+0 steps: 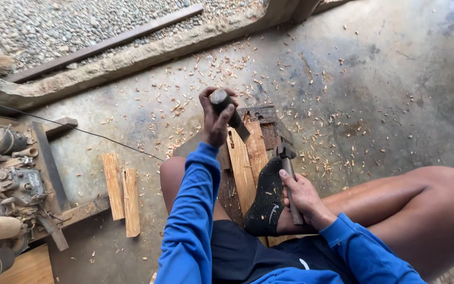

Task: Chiseling and hammering a wooden component to shape it or create a joint.

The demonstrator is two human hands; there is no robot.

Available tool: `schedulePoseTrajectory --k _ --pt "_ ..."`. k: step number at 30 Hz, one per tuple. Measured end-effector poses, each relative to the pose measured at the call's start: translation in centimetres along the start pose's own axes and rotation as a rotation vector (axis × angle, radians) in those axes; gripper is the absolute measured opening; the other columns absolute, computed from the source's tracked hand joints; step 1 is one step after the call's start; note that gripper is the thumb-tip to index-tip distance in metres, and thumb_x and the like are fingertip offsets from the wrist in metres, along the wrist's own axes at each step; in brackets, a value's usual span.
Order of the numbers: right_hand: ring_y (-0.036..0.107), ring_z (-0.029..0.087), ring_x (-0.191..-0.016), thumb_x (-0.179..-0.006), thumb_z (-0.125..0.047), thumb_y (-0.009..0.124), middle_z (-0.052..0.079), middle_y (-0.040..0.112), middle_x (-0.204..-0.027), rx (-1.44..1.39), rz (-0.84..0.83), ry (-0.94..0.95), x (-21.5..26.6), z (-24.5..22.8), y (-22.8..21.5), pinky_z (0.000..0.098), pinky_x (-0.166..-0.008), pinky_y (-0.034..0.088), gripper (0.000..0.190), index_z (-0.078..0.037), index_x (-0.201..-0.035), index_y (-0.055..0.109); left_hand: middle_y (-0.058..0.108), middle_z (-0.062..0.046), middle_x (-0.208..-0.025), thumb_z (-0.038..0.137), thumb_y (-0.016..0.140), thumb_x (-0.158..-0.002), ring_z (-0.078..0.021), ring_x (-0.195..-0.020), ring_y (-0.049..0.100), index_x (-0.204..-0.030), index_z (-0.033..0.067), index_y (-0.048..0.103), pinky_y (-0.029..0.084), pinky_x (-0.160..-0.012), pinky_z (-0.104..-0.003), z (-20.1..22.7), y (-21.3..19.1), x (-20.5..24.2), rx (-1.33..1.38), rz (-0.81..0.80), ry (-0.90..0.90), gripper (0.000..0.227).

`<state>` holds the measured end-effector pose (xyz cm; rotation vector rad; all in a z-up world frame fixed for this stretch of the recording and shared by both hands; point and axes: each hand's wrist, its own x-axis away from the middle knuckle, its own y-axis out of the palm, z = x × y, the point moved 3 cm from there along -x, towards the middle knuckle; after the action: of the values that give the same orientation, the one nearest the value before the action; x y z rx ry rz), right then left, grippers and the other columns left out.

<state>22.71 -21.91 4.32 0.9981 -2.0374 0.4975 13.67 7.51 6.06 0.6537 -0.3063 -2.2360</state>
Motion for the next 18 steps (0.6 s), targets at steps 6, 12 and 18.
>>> schedulePoseTrajectory --k 6,12,18 --pt "0.049 0.010 -0.044 -0.095 -0.051 0.060 -0.001 0.049 -0.060 0.014 -0.009 0.033 1.0 -1.4 0.6 0.0288 -0.039 0.043 0.041 -0.012 -0.090 0.051 0.060 -0.001 -0.108 0.010 0.089 -0.085 -0.0112 -0.089 0.066 -0.128 0.0154 0.042 0.063 -0.079 -0.025 -2.1 -0.1 -1.1 -0.247 0.065 0.136 0.064" --pt "0.049 0.009 -0.044 -0.095 -0.049 0.062 -0.002 0.050 -0.061 -0.062 -0.006 0.041 0.4 -0.8 0.0 0.0280 -0.038 0.043 0.040 -0.011 -0.090 0.051 0.068 -0.001 -0.099 0.026 0.083 -0.091 -0.0062 -0.081 0.061 -0.135 0.0124 0.054 0.052 -0.068 -0.018 0.3 1.4 -1.7 0.098 0.107 -0.158 0.055" --pt "0.049 0.009 -0.044 -0.095 -0.049 0.062 -0.002 0.049 -0.060 -0.032 -0.014 0.045 0.6 -1.2 0.1 0.0278 -0.039 0.043 0.040 -0.011 -0.090 0.052 0.066 0.001 -0.093 0.026 0.091 -0.085 -0.0073 -0.087 0.065 -0.104 0.0067 0.064 0.059 -0.079 -0.023 -2.9 0.1 -1.3 -0.230 0.048 0.007 0.038"
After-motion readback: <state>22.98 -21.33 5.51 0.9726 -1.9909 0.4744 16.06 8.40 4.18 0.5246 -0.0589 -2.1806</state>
